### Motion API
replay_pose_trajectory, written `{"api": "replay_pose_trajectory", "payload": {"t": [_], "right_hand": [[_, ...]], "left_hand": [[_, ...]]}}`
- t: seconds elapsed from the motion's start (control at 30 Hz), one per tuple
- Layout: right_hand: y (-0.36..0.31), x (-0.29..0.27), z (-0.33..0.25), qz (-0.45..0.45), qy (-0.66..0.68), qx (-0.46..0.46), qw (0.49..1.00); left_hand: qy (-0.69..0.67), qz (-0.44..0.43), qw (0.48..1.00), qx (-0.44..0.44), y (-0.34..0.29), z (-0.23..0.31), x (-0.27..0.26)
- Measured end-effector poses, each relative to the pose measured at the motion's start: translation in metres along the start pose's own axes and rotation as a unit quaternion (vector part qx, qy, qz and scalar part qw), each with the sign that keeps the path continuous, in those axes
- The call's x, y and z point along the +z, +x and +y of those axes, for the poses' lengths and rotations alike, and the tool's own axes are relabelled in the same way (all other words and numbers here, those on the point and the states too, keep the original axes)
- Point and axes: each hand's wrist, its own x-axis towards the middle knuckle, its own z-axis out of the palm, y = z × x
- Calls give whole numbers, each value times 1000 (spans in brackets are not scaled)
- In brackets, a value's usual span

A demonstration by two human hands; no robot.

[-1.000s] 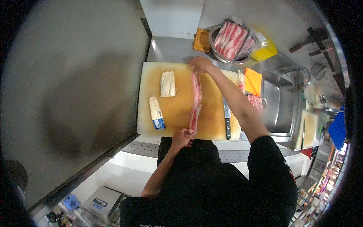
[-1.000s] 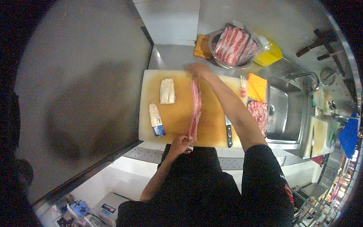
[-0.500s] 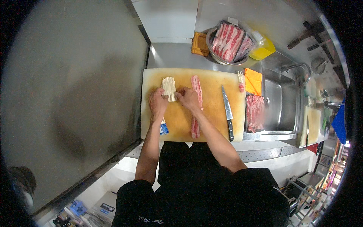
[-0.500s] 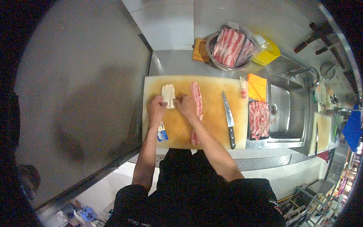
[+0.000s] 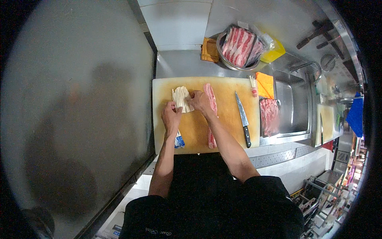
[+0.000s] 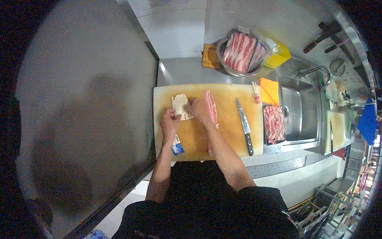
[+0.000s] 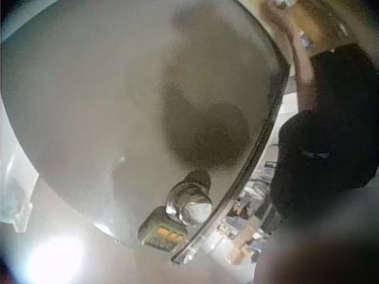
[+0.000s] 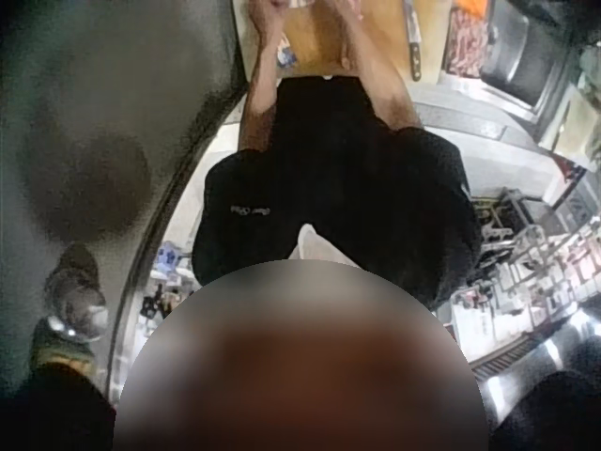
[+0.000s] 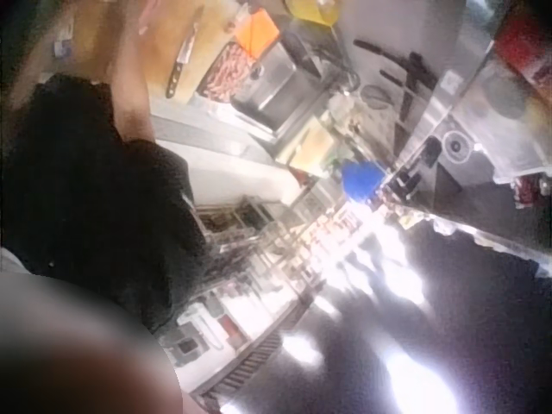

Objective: The person wraps enoki mushrooms in thin slices of pork belly on a cutting board, then uses a knife to trim the bundles and places them into a tray. The process repeats with additional mushrooms and meat slices.

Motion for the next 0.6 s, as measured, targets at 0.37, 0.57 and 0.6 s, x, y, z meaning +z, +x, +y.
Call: {"api": "replay_pose_trajectory", "payload": {"t": [0.37, 0.57, 0.6], "right_hand": [[-15, -25, 26, -128, 411, 83, 899], [-10, -15, 43, -148, 457, 64, 875], [-10, -11, 44, -145, 469, 67, 869]], "left_hand": [[16, -15, 999, 29, 5, -3, -3], [133, 82, 974, 164, -24, 45, -12], [134, 40, 968, 208, -23, 44, -11]]}}
